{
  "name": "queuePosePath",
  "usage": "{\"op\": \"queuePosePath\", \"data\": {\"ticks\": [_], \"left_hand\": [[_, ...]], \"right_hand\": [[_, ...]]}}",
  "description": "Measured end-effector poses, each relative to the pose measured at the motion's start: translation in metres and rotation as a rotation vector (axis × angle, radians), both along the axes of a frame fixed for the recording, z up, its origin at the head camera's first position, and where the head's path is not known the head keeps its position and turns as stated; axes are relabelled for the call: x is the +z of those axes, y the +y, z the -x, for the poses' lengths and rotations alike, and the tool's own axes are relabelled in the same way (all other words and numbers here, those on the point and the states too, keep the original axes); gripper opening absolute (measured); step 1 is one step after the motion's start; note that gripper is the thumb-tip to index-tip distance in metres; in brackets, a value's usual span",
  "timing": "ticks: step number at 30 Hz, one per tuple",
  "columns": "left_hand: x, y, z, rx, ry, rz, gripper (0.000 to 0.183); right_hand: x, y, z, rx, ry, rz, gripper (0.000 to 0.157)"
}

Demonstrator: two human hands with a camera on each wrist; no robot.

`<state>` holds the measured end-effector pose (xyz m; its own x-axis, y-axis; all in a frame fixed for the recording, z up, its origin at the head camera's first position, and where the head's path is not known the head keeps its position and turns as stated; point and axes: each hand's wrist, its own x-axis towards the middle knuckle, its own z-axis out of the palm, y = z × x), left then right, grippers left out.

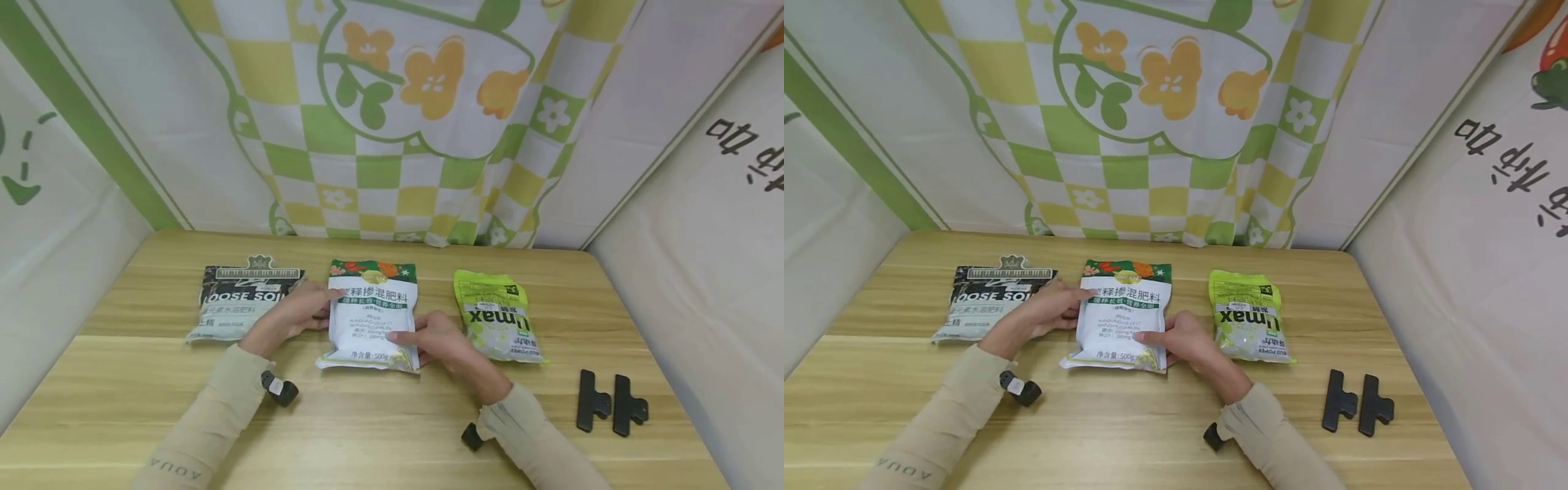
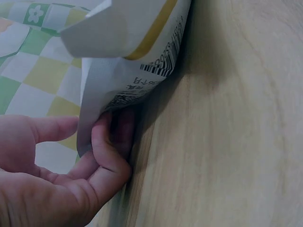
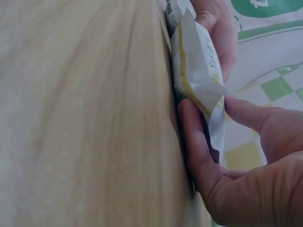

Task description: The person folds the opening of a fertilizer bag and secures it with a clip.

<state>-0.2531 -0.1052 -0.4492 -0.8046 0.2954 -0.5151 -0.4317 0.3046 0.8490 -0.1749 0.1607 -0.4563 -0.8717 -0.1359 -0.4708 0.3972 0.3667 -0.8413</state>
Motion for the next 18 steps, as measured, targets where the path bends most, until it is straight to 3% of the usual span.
{"op": "queuePosePath", "data": {"ticks": [7,18], "left_hand": [[-0.0026,0.0010,0.0006,-0.014,-0.020,-0.050,0.056],[-0.0040,-0.0005,-0.0060,-0.020,0.027,-0.082,0.050]], "right_hand": [[0.0015,-0.0016,0.0002,0.004,-0.003,-0.014,0.032],[-0.0003,-0.0004,0.0019,0.012,0.003,-0.020,0.039]]}}
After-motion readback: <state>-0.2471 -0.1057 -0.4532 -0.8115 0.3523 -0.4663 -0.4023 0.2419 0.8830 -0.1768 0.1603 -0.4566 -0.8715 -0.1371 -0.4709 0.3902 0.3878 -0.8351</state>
